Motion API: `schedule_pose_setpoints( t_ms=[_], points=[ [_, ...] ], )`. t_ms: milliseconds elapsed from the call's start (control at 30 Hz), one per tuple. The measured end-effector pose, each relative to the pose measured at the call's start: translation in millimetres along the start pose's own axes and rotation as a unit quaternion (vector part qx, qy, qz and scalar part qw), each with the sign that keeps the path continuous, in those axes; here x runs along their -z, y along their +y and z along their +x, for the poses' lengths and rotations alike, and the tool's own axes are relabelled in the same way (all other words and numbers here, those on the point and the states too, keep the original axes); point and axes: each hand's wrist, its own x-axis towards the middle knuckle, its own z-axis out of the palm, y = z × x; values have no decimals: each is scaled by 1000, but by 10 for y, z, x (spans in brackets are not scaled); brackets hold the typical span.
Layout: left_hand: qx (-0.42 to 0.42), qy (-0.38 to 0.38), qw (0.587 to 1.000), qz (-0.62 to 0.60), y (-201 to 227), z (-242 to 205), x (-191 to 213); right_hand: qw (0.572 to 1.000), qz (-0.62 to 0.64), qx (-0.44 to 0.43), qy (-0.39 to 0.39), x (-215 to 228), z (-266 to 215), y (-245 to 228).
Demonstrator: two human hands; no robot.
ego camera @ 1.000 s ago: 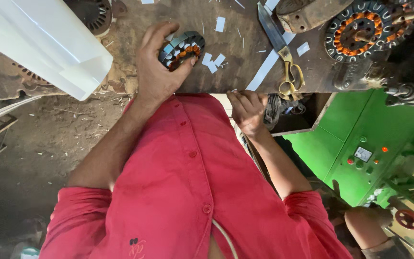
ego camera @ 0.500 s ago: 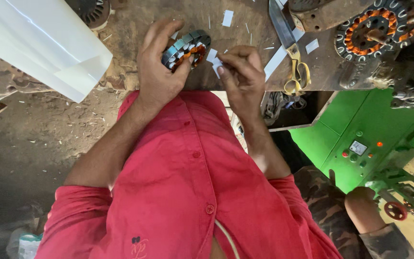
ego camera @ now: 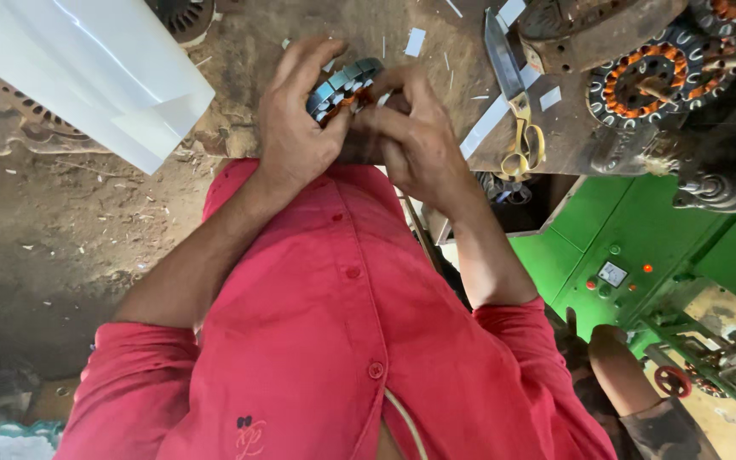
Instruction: The person cuts small rectangular pieces from a white sheet using scissors and inserts them into the slots of a circular motor stator component. The person repeats this process, cutting and placing pieces into the stator on a cluttered workbench.
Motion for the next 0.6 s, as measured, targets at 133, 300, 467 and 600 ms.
schedule_pose_setpoints(
  t_ms=[133,300,467,600],
  points=[
    [44,17,999,-19,-26,-22,-75,978,191,-55,64,50,-207,86],
    [-23,69,995,-62,-6,-67,-111,915,342,-118,178,-184,-215,230],
    [-22,23,999,-29,27,8,-1,910,328,-104,233,-423,-54,294],
    [-10,12,999,-34,53,37,22,916,304,-92,246,-549,105,290]
  ],
)
